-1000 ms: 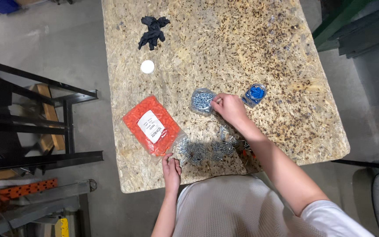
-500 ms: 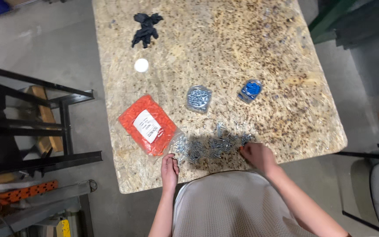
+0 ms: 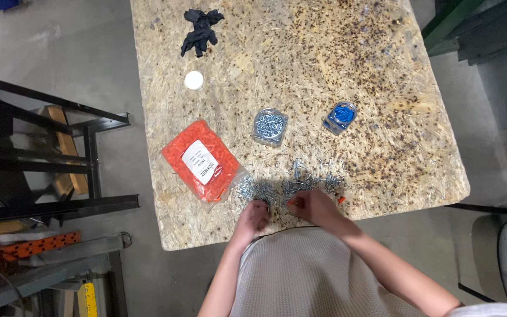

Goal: The person sorts metal fasteners on a workbench, picking them up one by one and placing them into a clear plastic container. The person also handles a bag of orange plastic pieces and a bag of blue plastic pieces, moving them aside.

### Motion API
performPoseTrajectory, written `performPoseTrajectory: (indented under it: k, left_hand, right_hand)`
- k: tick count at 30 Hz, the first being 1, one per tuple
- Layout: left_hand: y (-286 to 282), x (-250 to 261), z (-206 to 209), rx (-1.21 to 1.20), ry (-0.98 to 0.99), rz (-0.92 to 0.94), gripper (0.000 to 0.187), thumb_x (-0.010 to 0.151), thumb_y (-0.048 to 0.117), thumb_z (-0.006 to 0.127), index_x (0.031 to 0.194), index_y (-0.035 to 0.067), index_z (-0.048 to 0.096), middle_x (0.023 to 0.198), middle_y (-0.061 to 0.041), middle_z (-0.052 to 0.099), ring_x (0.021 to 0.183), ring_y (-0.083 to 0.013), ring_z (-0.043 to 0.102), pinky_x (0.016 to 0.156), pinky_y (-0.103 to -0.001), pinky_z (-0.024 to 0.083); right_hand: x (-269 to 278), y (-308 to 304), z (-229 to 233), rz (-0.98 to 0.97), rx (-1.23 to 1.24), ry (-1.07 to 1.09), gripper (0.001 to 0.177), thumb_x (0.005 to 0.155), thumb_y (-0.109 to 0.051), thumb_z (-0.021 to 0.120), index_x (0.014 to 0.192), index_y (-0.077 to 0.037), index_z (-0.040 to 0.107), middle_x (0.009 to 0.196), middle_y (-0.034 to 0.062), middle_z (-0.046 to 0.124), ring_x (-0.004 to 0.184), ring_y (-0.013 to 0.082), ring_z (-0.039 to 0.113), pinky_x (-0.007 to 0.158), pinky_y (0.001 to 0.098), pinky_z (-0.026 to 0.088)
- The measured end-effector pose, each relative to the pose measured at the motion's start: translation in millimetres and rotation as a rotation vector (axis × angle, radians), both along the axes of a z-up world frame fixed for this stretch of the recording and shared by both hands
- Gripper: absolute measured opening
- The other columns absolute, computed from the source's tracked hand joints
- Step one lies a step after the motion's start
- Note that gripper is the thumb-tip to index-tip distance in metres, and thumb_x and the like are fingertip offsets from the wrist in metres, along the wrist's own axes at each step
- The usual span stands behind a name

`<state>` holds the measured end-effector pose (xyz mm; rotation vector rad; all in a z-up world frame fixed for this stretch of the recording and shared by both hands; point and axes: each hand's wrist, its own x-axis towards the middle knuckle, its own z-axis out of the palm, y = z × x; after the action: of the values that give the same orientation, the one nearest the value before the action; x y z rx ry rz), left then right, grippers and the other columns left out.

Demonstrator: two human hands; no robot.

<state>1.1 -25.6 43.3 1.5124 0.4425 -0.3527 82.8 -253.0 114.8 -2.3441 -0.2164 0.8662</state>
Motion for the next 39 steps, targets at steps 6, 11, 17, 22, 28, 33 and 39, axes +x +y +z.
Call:
performPoseTrajectory:
  k: [6, 11, 17, 22, 28, 33, 39]
  left_hand:
    - [-24.6, -10.0, -28.9, -0.323, 0.157, 0.031, 0.021, 0.106, 0.012, 0.055, 0.126, 0.006, 0.053, 0.096, -0.012, 0.066, 0.056, -0.0211, 0.070, 0.046, -0.027, 0.062]
    - [-9.9, -12.9, -67.7, -0.313, 0.192, 0.073, 0.015, 0.106, 0.017, 0.056, 0.119, 0.011, 0.058, 0.096, -0.010, 0.076, 0.055, -0.0225, 0.073, 0.045, -0.029, 0.064]
    - [41.8, 18.4, -23.0, 0.183, 0.137, 0.313, 0.032, 0.102, 0.042, 0.049, 0.098, 0.016, 0.069, 0.059, -0.008, 0.068, 0.046, -0.0173, 0.067, 0.039, -0.026, 0.048]
    - [56.9, 44.2, 45.8, 0.784, 0.007, 0.174, 0.014, 0.099, 0.030, 0.064, 0.105, 0.017, 0.067, 0.087, -0.009, 0.073, 0.077, -0.0304, 0.072, 0.072, -0.041, 0.056]
    - [90.5, 37.0, -23.3, 1.083, -0.040, 0.117, 0.014, 0.097, 0.034, 0.066, 0.107, 0.024, 0.067, 0.120, 0.004, 0.072, 0.110, -0.0272, 0.070, 0.089, -0.051, 0.059]
    - [117.0, 35.0, -61.0, 1.203, 0.022, 0.092, 0.013, 0.099, 0.042, 0.061, 0.108, 0.033, 0.063, 0.115, 0.010, 0.069, 0.102, -0.0250, 0.072, 0.086, -0.050, 0.061]
    - [118.1, 41.1, -68.0, 1.275, 0.018, 0.116, 0.007, 0.096, 0.040, 0.062, 0.095, 0.035, 0.058, 0.100, 0.011, 0.060, 0.090, -0.0252, 0.073, 0.081, -0.047, 0.063]
  right_hand:
    - [-3.5, 22.2, -24.7, 0.105, 0.288, -0.088, 0.012, 0.087, -0.023, 0.071, 0.091, -0.013, 0.077, 0.065, 0.0098, 0.069, 0.073, 0.0388, 0.072, 0.069, 0.0450, 0.056]
    - [-0.5, 33.3, -2.1, 0.172, 0.301, -0.071, 0.018, 0.084, -0.026, 0.075, 0.099, -0.015, 0.075, 0.069, 0.0107, 0.070, 0.077, 0.0365, 0.073, 0.066, 0.0471, 0.052]
    - [0.4, 15.5, 16.1, 0.185, 0.211, -0.016, 0.028, 0.088, -0.020, 0.066, 0.114, -0.012, 0.075, 0.082, 0.0133, 0.077, 0.083, 0.0429, 0.071, 0.073, 0.0484, 0.055]
    - [-3.6, -40.2, -25.6, 0.050, -0.018, -0.048, 0.030, 0.093, -0.043, 0.061, 0.114, -0.026, 0.075, 0.099, 0.0068, 0.079, 0.101, 0.0347, 0.073, 0.084, 0.0503, 0.058]
    - [0.3, -114.8, -30.5, -0.264, -0.222, -0.145, 0.027, 0.095, -0.030, 0.059, 0.113, -0.027, 0.078, 0.094, 0.0052, 0.080, 0.095, 0.0341, 0.074, 0.085, 0.0482, 0.059]
    - [-1.2, -130.1, -17.0, -0.339, -0.294, -0.135, 0.028, 0.094, -0.029, 0.055, 0.111, -0.027, 0.077, 0.100, 0.0108, 0.080, 0.098, 0.0398, 0.073, 0.087, 0.0518, 0.059]
    - [-13.9, -122.0, -64.3, -0.249, -0.302, 0.015, 0.040, 0.084, -0.039, 0.072, 0.122, -0.025, 0.074, 0.111, 0.0105, 0.079, 0.107, 0.0401, 0.072, 0.095, 0.0525, 0.057]
